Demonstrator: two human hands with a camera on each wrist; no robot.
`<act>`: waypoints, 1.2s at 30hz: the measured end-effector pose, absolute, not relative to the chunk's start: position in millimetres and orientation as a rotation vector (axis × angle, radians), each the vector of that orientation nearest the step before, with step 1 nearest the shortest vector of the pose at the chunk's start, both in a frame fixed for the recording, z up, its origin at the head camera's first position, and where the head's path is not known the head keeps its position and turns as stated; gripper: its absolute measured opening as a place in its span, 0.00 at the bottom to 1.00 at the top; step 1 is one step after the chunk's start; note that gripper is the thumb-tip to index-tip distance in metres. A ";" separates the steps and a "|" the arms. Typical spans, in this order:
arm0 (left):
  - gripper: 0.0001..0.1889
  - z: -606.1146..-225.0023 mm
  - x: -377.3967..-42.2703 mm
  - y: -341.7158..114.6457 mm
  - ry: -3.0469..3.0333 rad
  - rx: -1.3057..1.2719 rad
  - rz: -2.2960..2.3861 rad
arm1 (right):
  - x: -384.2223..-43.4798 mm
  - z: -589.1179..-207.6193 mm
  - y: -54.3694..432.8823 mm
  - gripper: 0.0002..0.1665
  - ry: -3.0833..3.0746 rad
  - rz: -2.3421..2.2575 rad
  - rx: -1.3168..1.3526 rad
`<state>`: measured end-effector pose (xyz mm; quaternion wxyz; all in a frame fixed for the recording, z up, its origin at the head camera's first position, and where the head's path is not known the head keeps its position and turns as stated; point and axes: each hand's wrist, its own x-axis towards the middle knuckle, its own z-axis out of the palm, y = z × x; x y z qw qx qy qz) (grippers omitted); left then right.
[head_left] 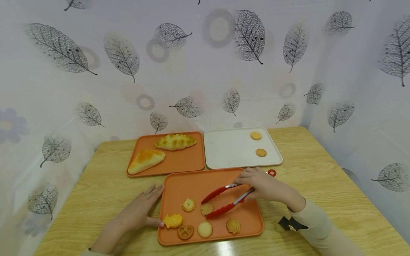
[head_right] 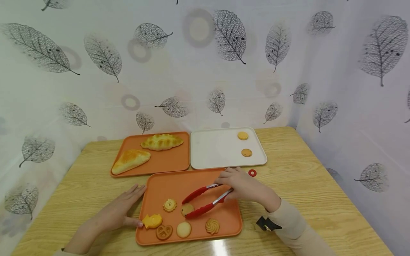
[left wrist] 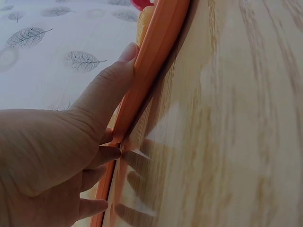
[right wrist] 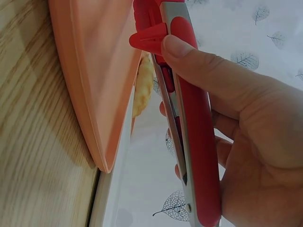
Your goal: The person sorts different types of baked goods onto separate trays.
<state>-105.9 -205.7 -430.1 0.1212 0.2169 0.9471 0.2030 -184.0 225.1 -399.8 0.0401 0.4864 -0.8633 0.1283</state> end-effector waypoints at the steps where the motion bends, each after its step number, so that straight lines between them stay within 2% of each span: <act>1: 0.61 -429.9 -105.9 -205.7 2.764 0.632 0.594 | -184.1 -399.4 225.4 0.29 -2.649 0.389 1.486; 30: 0.61 -429.4 -107.4 -206.2 2.751 0.615 0.606 | -213.9 -375.8 280.1 0.34 -2.601 0.358 1.185; 36: 0.61 -430.8 -107.8 -206.4 2.751 0.614 0.598 | -220.2 -371.8 294.7 0.35 -2.662 0.368 1.035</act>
